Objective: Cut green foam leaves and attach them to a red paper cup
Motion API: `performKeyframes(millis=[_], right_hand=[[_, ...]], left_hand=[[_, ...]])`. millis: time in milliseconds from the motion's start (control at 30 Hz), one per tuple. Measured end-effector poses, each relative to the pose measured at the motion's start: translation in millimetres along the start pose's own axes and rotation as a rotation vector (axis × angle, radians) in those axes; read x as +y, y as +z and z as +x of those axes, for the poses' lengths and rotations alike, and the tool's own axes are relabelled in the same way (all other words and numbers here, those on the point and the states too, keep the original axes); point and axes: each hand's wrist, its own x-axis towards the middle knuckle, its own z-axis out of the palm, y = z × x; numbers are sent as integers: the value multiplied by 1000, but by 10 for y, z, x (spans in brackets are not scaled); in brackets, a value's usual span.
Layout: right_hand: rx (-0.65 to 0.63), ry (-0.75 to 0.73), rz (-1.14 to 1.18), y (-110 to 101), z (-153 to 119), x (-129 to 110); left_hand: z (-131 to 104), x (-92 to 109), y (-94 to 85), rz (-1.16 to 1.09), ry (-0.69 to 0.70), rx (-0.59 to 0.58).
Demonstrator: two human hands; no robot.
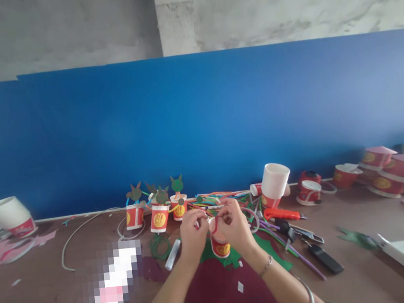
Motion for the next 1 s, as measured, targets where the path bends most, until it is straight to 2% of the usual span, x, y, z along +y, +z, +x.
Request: performKeyframes(millis=[133, 267, 433, 667, 1000], right_hand=[[-38, 27, 105, -18, 43, 37], [-49, 71, 182, -22, 63, 46], [-76, 60, 282, -51, 98, 85], [-222, -97, -43, -134, 138, 117], [-199, -114, -211, -112, 110, 100]], left_hand=[[50, -33, -20, -78, -65, -75], [29, -89, 60, -132, -84, -171], [23, -186, 108, -220, -155, -175], [38, -294, 121, -263, -225, -211], [28, -335, 143, -262, -213, -210]])
